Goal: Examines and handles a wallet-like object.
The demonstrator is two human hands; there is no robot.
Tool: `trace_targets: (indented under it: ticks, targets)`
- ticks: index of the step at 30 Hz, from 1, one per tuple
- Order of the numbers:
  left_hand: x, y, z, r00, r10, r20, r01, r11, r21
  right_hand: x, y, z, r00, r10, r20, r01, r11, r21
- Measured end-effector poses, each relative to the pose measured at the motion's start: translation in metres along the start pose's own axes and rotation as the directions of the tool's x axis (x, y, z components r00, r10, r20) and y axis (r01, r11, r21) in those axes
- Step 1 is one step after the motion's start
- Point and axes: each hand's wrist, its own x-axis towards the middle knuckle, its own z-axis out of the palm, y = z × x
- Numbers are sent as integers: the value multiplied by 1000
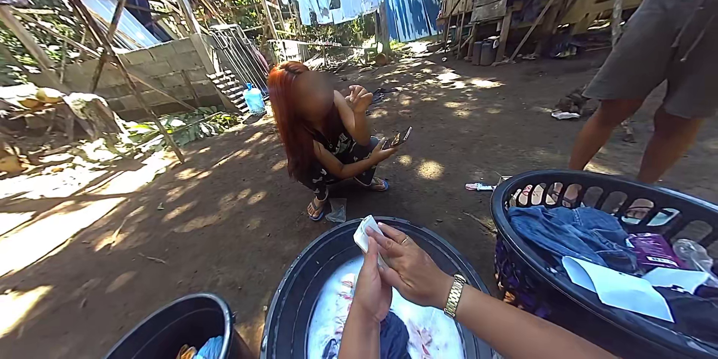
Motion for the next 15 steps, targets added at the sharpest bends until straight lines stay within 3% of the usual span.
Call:
trace_targets:
  ticks: [4,9,12,15]
  targets:
    - [3,4,-2,998,-27,-56,24,999,-46,0,1,3,999,8,-44,-8,1000,5]
    - [5,4,6,973,59,-224,-68,997,-34,6,-6,-9,979,206,14,-205,962,182]
    - [8,2,6,956,93,-279,-91,996,20,8,-6,-19,965,257,54,-263,944,201]
    - [9,1,4,952,82,-295,-61,995,78,10,-7,-23,931,364,-17,-347,901,261]
